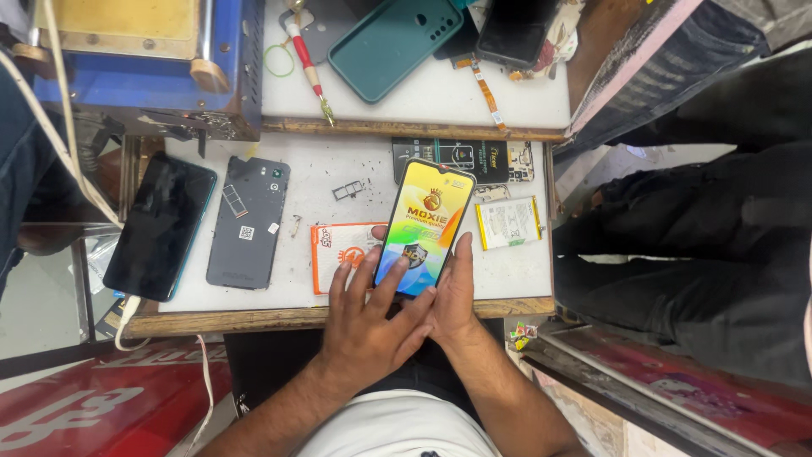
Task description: The person uses a red-handled screwdriver to tighten screws on the internal frame of a disassembled smartphone. They then pick up a different smartphone, power it on, and interact with the touchscreen to verify functionality before placing it back on the workbench.
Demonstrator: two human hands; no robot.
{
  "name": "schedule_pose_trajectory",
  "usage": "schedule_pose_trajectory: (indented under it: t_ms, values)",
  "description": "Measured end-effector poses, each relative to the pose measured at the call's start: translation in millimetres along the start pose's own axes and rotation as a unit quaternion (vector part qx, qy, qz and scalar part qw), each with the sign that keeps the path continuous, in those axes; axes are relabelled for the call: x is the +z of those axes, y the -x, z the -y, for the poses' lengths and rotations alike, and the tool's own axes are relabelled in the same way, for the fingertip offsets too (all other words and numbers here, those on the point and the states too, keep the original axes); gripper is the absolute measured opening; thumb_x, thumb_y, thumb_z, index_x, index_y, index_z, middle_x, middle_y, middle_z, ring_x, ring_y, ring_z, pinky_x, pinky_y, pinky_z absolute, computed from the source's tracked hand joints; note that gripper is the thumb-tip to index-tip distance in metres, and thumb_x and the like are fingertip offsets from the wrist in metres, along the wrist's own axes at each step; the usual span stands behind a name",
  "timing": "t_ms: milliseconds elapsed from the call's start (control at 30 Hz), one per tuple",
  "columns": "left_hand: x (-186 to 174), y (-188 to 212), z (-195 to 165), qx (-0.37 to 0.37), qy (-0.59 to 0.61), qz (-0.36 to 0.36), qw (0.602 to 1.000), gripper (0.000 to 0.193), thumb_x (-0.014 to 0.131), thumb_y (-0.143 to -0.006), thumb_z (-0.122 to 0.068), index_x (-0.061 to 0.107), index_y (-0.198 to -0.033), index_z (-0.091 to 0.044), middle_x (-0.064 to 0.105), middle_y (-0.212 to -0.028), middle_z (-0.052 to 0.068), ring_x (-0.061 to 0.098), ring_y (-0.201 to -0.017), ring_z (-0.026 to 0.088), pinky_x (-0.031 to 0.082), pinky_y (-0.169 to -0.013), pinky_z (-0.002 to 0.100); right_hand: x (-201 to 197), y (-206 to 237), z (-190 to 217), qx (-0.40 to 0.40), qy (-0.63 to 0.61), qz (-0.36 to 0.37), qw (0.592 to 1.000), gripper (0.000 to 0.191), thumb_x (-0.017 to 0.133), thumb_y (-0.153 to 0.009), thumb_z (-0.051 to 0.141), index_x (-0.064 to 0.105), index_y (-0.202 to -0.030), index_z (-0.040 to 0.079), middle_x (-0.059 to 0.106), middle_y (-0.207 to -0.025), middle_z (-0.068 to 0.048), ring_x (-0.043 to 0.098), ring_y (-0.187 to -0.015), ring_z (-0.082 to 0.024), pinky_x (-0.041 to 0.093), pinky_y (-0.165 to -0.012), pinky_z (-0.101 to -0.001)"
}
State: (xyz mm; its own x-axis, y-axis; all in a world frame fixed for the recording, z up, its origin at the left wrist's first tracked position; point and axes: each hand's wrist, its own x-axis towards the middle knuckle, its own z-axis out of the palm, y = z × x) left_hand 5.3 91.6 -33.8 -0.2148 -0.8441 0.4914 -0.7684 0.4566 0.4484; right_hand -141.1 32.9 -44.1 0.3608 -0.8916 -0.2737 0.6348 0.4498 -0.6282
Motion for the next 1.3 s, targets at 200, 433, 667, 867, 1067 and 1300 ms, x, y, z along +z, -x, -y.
schedule_pose_trajectory:
  t_ms: [200, 433, 667, 867, 1067, 1300]
  values:
    - [-5.7, -42.2, 3.9, 0.003, -0.035, -0.019, 0.999, 0.047, 0.073, -0.095, -0.042, 0.068, -0.136, -0.021, 0.04, -0.155, 0.02, 0.029, -0.145, 0.048, 0.026, -0.116, 0.07, -3.3, -0.5, -3.6, -0.009, -0.02, -0.073, 0.997, 0.078, 0.027, -0.099, 0.068, 0.037, -0.156, 0.016, 0.05, -0.152, -0.015, 0.054, -0.135, -0.03, 0.045, -0.114, -0.0482]
    - [-12.8, -68.5, 9.4, 0.043, -0.032, -0.03, 0.998, 0.051, 0.075, -0.094, -0.04, 0.067, -0.14, -0.021, 0.039, -0.158, 0.021, 0.028, -0.147, 0.048, 0.025, -0.117, 0.069, -6.3, -3.4, -7.0, 0.003, -0.093, -0.05, 0.994, 0.075, 0.029, -0.102, 0.068, 0.035, -0.161, 0.023, 0.049, -0.158, -0.005, 0.051, -0.139, -0.023, 0.041, -0.116, -0.0425]
    - [-6.9, -20.1, 4.8, -0.011, -0.018, -0.004, 1.0, 0.051, 0.079, -0.083, -0.032, 0.07, -0.131, -0.02, 0.041, -0.15, 0.025, 0.033, -0.14, 0.053, 0.03, -0.112, 0.072, -5.4, -0.8, -3.5, 0.016, -0.057, 0.036, 0.998, 0.091, 0.019, -0.101, 0.075, 0.04, -0.154, 0.004, 0.057, -0.145, -0.02, 0.058, -0.13, -0.033, 0.048, -0.113, -0.0498]
    - [-4.6, -6.4, -1.6, -0.024, -0.019, 0.011, 0.999, 0.051, 0.079, -0.08, -0.036, 0.072, -0.129, -0.022, 0.044, -0.147, 0.023, 0.032, -0.138, 0.053, 0.03, -0.109, 0.073, -0.5, -0.3, -0.3, 0.001, -0.054, 0.062, 0.997, 0.093, 0.017, -0.103, 0.076, 0.042, -0.154, 0.002, 0.059, -0.143, -0.022, 0.058, -0.127, -0.036, 0.048, -0.107, -0.055]
    - [-11.8, -47.3, 8.4, -0.021, -0.048, -0.035, 0.998, 0.052, 0.075, -0.096, -0.038, 0.064, -0.143, -0.02, 0.038, -0.158, 0.023, 0.029, -0.148, 0.05, 0.027, -0.117, 0.07, -0.2, -2.5, -5.4, 0.007, -0.075, 0.015, 0.997, 0.081, 0.023, -0.1, 0.072, 0.034, -0.158, 0.017, 0.048, -0.152, -0.018, 0.053, -0.136, -0.034, 0.042, -0.117, -0.0512]
    - [-16.3, -66.9, 12.4, 0.005, -0.045, -0.02, 0.999, 0.05, 0.073, -0.094, -0.038, 0.067, -0.141, -0.02, 0.035, -0.159, 0.021, 0.027, -0.147, 0.049, 0.026, -0.116, 0.071, -4.1, -4.1, -7.2, -0.012, -0.051, -0.046, 0.998, 0.078, 0.029, -0.106, 0.069, 0.028, -0.167, 0.019, 0.039, -0.163, -0.009, 0.044, -0.144, -0.022, 0.034, -0.122, -0.0404]
